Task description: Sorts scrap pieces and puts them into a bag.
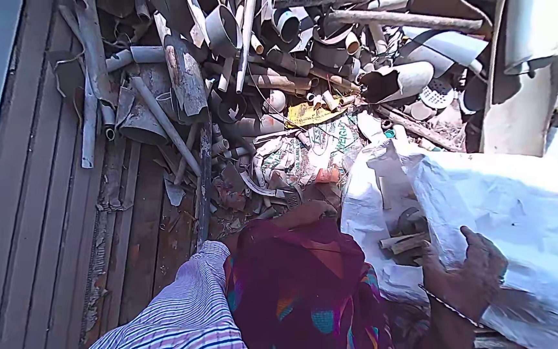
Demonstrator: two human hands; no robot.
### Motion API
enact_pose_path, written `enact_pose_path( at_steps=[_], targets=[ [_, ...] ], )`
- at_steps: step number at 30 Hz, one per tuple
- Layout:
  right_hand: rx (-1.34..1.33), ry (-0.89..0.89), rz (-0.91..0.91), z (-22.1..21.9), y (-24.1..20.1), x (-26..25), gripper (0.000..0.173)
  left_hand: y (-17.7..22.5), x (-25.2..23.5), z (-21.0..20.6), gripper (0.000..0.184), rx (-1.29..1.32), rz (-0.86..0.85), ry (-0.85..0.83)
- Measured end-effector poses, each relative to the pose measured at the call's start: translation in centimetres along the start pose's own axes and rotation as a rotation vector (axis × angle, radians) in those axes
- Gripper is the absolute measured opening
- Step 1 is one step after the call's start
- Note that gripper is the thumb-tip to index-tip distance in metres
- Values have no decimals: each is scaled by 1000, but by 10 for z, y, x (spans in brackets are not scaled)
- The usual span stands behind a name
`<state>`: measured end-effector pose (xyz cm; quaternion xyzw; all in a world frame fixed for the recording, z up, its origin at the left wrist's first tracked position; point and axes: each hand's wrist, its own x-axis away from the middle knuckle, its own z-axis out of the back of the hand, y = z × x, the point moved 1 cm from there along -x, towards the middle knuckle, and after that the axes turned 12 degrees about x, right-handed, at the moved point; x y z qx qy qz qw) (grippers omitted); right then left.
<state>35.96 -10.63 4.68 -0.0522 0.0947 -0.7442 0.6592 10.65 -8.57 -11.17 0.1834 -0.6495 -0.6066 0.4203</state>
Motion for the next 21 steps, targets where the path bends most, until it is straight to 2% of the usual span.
enact_pose_path(
  at_steps=[2,5,6,8,10,15,18,21],
  targets=[
    [7,-6,-3,0,2,0,59,6,5,26,33,-139,79,272],
    [3,-15,8,-1,5,0,57,-3,21,61,37,-404,272,669],
    [-1,-21,9,-1,6,-1,57,-10,29,70,41,-440,326,744],
    [-1,-29,19,-2,7,-1,58,-25,47,80,43,-424,442,779],
    [1,-41,28,-3,6,-1,58,-29,56,91,40,-264,548,746],
    [-16,-52,40,-4,8,-1,58,-17,67,130,23,273,245,1056],
    [-21,-30,37,-3,8,-2,59,4,65,145,23,700,168,1071],
    [-18,-30,17,-1,3,-2,57,14,62,144,23,859,180,1044]
  ],
)
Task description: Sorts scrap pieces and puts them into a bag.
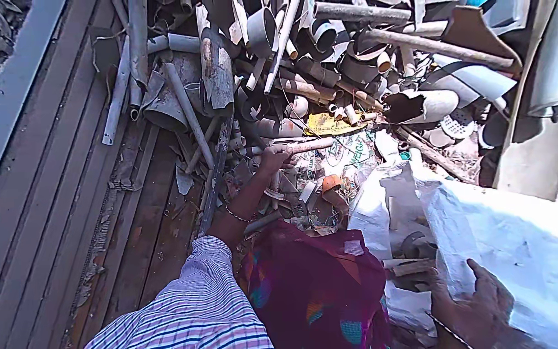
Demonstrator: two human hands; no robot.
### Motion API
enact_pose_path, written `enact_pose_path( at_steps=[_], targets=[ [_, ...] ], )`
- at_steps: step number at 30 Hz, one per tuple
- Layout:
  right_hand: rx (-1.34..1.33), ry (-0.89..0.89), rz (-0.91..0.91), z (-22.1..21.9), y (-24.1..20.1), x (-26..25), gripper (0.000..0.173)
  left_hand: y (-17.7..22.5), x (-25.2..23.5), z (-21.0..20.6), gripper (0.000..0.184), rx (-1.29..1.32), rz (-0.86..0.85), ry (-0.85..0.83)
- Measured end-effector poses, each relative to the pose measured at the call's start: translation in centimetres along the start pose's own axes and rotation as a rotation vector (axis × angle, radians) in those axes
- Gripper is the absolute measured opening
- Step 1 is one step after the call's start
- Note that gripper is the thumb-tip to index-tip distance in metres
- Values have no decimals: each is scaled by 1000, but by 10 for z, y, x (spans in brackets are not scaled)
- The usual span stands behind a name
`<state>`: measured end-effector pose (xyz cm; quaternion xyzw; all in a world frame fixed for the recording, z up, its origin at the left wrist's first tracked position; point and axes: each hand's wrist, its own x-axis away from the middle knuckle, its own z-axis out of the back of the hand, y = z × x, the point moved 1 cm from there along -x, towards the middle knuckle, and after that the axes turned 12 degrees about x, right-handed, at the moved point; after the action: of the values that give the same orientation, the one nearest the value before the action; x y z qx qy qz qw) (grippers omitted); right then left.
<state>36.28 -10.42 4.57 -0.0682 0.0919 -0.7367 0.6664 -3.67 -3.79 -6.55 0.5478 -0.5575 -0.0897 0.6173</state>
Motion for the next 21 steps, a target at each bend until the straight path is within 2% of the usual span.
enact_pose_path(
  at_steps=[3,5,7,9,10,11,12,13,14,18,19,21],
  targets=[
    [8,-1,-8,-1,0,0,57,-10,5,-9,23,-27,18,-44],
    [16,-3,-11,-3,2,-1,58,-25,10,-27,25,-205,0,-145],
    [19,4,-13,-4,5,-1,56,-49,28,-61,26,-415,-15,-375],
    [30,6,7,-5,6,-2,56,-76,59,-104,27,-542,-15,-745],
    [36,2,26,-5,6,-3,56,-88,72,-124,33,-568,-25,-928],
    [35,-3,43,-5,7,-4,56,-93,80,-138,48,-595,-1,-1071],
    [41,-2,56,-7,9,-3,57,-92,82,-145,59,-616,-6,-1108],
    [52,2,69,-7,12,-3,57,-86,79,-144,61,-630,-36,-1052],
    [71,4,79,-6,16,-2,56,-78,73,-136,57,-635,-75,-927],
    [101,39,74,-8,27,-1,55,-66,28,-62,34,-836,-379,-224],
    [98,39,74,-8,28,-1,56,-62,21,-39,33,-917,-377,-90],
    [86,48,84,-8,27,-2,57,-47,16,-2,39,-1069,-224,36]
  ],
)
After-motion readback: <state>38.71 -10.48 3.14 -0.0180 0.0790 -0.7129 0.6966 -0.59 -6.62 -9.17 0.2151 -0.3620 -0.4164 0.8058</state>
